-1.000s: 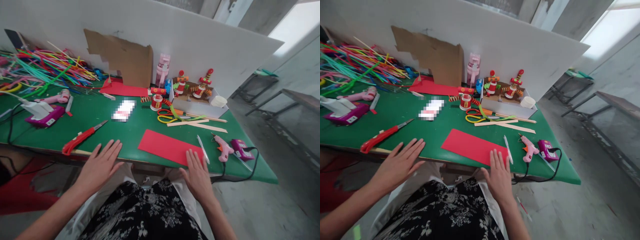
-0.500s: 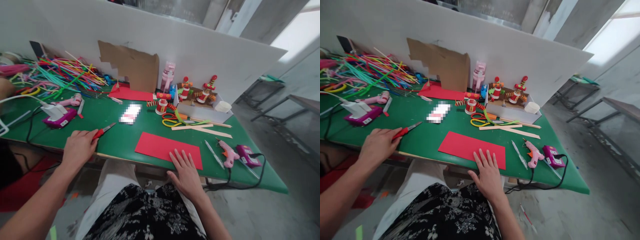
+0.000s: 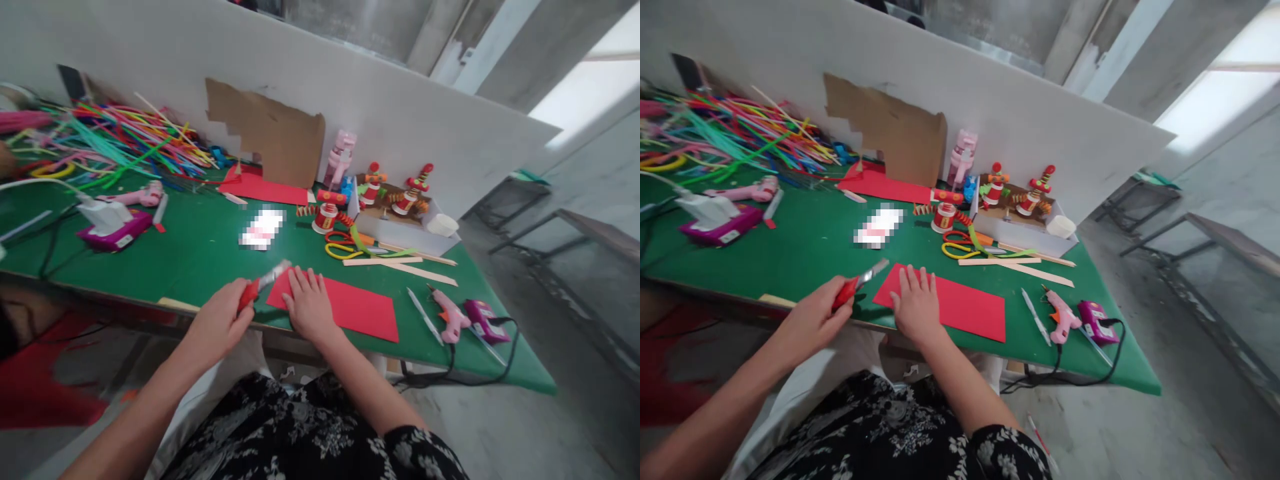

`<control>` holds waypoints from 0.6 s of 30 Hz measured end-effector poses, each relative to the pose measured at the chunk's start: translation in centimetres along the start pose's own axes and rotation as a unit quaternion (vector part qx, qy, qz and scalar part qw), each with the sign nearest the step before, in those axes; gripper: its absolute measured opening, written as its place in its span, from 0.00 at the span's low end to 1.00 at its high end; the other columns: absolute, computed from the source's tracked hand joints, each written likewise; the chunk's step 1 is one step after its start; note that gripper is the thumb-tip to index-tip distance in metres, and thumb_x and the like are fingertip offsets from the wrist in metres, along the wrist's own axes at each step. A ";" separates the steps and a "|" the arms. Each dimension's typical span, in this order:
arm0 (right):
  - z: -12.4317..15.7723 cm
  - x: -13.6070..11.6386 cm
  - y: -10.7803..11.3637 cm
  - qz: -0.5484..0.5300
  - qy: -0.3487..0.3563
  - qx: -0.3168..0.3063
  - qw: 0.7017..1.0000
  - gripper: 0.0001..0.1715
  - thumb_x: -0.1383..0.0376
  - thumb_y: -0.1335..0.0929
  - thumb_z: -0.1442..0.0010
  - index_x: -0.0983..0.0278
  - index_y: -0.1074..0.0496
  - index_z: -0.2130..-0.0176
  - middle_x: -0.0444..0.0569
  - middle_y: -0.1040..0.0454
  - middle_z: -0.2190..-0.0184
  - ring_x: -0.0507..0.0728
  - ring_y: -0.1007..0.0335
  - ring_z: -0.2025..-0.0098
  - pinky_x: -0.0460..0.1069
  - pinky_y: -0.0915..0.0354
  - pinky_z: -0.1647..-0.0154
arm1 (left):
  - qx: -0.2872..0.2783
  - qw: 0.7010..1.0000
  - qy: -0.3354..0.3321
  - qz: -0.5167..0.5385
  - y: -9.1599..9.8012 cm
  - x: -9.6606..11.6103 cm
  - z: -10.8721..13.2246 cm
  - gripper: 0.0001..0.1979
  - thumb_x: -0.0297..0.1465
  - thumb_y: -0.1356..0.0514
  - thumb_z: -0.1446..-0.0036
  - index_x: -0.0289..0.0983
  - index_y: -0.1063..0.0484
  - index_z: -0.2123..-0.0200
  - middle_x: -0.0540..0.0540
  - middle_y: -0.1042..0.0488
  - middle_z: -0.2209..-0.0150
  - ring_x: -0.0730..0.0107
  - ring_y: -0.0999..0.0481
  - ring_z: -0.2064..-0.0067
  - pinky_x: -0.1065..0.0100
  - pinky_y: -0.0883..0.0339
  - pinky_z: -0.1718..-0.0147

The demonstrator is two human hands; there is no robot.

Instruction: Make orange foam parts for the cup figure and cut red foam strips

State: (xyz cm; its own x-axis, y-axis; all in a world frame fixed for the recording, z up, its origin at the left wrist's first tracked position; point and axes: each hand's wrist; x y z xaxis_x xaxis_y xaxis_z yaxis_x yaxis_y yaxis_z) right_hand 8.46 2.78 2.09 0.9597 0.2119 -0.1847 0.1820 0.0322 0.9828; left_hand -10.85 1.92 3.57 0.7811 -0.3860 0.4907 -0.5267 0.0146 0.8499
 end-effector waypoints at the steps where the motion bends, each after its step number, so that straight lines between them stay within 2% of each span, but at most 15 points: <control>1: 0.0 -0.1 -0.2 0.001 0.002 -0.003 1.000 0.33 0.58 0.41 0.29 0.67 0.44 0.31 0.55 0.47 0.30 0.68 0.55 0.28 0.66 0.53 0.29 | 0.007 0.999 -0.052 -0.001 -0.7 0.2 0.4 0.20 0.35 0.55 0.41 0.35 0.30 0.54 0.37 0.22 0.54 0.56 0.23 0.52 0.56 0.28 0.53; 3: 0.3 -0.1 -0.3 0.003 0.002 -0.010 1.000 0.34 0.56 0.41 0.29 0.67 0.46 0.30 0.54 0.47 0.30 0.66 0.55 0.27 0.64 0.53 0.29 | 0.003 0.991 -0.134 -0.012 -2.0 0.0 1.2 0.23 0.34 0.53 0.42 0.34 0.31 0.47 0.37 0.23 0.46 0.56 0.25 0.45 0.56 0.32 0.45; 6: 1.0 0.8 -0.1 0.010 -0.013 -0.011 1.000 0.35 0.53 0.44 0.28 0.68 0.47 0.30 0.51 0.48 0.29 0.66 0.56 0.27 0.62 0.54 0.28 | -0.011 0.986 -0.163 -0.040 -3.5 -0.9 1.8 0.23 0.34 0.53 0.40 0.36 0.32 0.45 0.40 0.22 0.47 0.58 0.24 0.45 0.59 0.34 0.42; 8: 2.0 2.3 0.2 0.016 -0.042 -0.004 0.999 0.35 0.52 0.44 0.28 0.67 0.47 0.30 0.50 0.49 0.29 0.66 0.56 0.27 0.62 0.55 0.28 | -0.010 0.984 -0.171 -0.052 -4.0 -1.4 1.8 0.23 0.35 0.53 0.40 0.36 0.32 0.45 0.41 0.20 0.49 0.58 0.22 0.47 0.58 0.35 0.41; 13: 6.4 8.3 1.5 0.033 -0.138 -0.002 0.990 0.35 0.54 0.43 0.28 0.68 0.47 0.30 0.52 0.48 0.29 0.66 0.56 0.27 0.63 0.55 0.28 | -0.023 0.982 -0.178 -0.056 -3.7 -1.2 1.5 0.25 0.36 0.55 0.38 0.39 0.33 0.41 0.44 0.20 0.49 0.57 0.21 0.49 0.55 0.38 0.38; 18: 9.7 12.3 1.8 0.063 -0.153 0.008 0.986 0.34 0.56 0.43 0.28 0.68 0.47 0.30 0.56 0.48 0.29 0.65 0.56 0.27 0.63 0.55 0.29 | -0.031 0.982 -0.172 -0.075 -3.1 -0.5 1.3 0.25 0.38 0.56 0.38 0.36 0.27 0.48 0.43 0.19 0.52 0.56 0.20 0.51 0.57 0.38 0.38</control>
State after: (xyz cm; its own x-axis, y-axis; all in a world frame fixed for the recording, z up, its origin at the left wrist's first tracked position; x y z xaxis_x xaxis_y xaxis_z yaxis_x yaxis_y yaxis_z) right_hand 22.68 -4.02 1.54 0.9942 -0.0909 -0.0577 0.0587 0.0082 0.9982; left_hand -10.03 0.88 0.43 0.6830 -0.6770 0.2741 -0.3851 -0.0149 0.9227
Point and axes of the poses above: each hand's wrist, its own z-axis away from the middle knuckle, its own y-axis out of the back of the hand, x = y × z
